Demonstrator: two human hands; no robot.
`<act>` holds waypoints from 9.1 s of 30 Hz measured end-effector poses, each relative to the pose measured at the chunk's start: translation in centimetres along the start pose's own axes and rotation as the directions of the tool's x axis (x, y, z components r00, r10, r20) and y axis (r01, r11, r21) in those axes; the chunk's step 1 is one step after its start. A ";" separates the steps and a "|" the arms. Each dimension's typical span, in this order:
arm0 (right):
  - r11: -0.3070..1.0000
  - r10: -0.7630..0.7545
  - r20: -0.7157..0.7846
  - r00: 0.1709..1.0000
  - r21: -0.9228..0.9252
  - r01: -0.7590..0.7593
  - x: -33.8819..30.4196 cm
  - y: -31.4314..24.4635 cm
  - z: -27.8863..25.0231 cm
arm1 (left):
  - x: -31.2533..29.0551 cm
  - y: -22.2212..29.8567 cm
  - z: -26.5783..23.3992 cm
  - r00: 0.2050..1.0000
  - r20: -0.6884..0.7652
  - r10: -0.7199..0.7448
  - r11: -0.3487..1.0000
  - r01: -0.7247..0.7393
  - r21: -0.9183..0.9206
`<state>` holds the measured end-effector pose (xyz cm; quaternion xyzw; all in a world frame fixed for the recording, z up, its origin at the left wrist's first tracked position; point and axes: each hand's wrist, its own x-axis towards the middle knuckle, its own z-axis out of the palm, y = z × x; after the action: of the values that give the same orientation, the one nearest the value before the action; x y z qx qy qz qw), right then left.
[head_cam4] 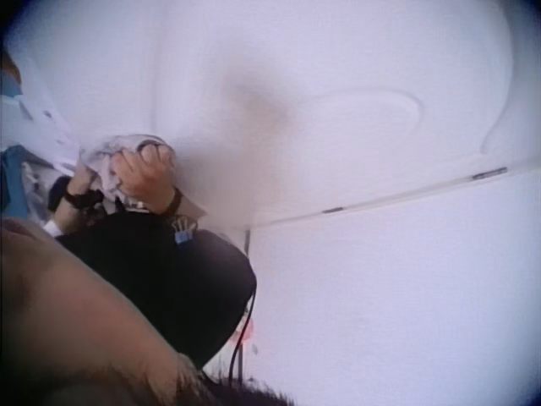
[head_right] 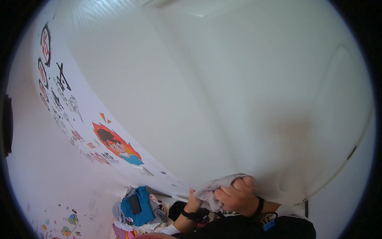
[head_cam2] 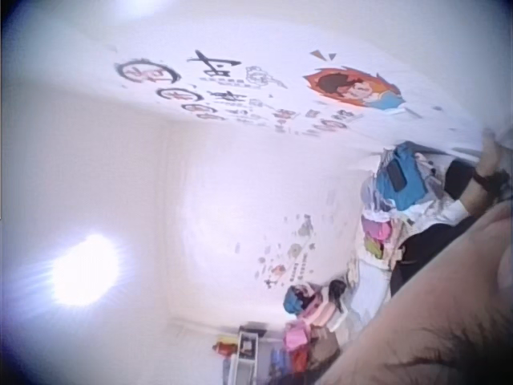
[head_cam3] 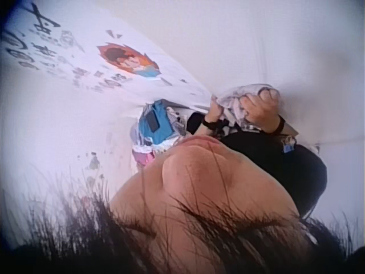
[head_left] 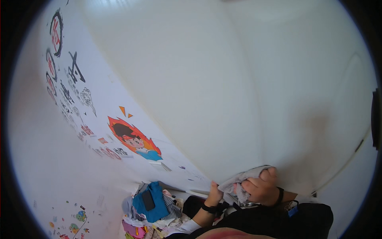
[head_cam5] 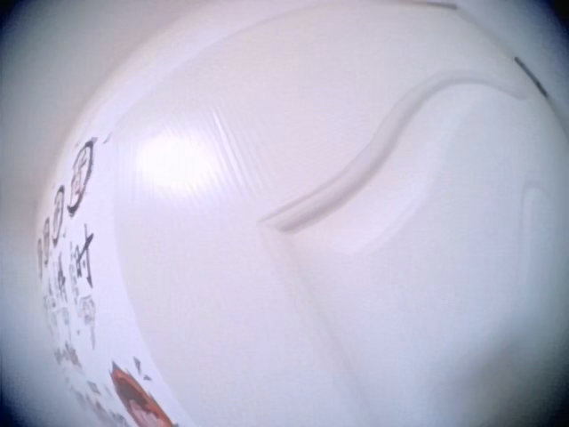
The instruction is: The person cleans the surfaces and handle of a white interior door with a cloth, and also wipes a nearby desk surface.
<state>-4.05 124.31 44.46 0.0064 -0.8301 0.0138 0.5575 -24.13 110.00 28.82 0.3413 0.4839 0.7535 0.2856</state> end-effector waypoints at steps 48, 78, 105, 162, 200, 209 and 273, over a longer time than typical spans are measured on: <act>0.927 0.276 -0.284 0.918 -0.175 -0.332 -2.2 6.4 -5.8 | 0.5 3.9 3.5 0.964 0.029 0.265 0.960 -0.266 0.090; 0.952 0.045 -0.145 0.988 -0.293 -0.086 8.6 -9.2 7.0 | 1.4 4.6 1.0 0.966 0.258 0.000 0.958 -0.074 0.278; 0.957 0.129 0.032 0.991 -0.267 -0.116 7.8 -9.6 8.5 | 1.6 6.5 -0.2 0.910 0.345 0.231 0.954 -0.282 0.104; 0.937 -0.054 0.007 0.998 -0.344 0.054 -12.1 18.2 -15.5 | 0.4 0.3 3.9 0.838 -0.507 0.203 0.978 -0.199 0.062; 0.961 0.267 -0.118 0.957 -0.041 -0.273 -4.7 4.8 -7.5 | -0.9 2.3 1.0 0.972 -0.122 -0.201 0.973 0.212 0.092; 0.987 0.130 -0.125 0.984 -0.075 -0.140 -2.0 -4.7 0.8 | -0.7 3.3 1.1 0.925 0.177 -0.337 0.941 0.326 0.089; 0.969 0.099 -0.268 0.958 -0.195 -0.154 -18.9 20.5 -16.8 | -2.0 -2.1 1.8 0.887 -0.459 -0.046 0.992 -0.012 -0.122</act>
<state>18.06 145.21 33.00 -0.1086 -0.7462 -0.0389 0.6556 -21.29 110.27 26.96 0.1304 0.4941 0.8384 0.1896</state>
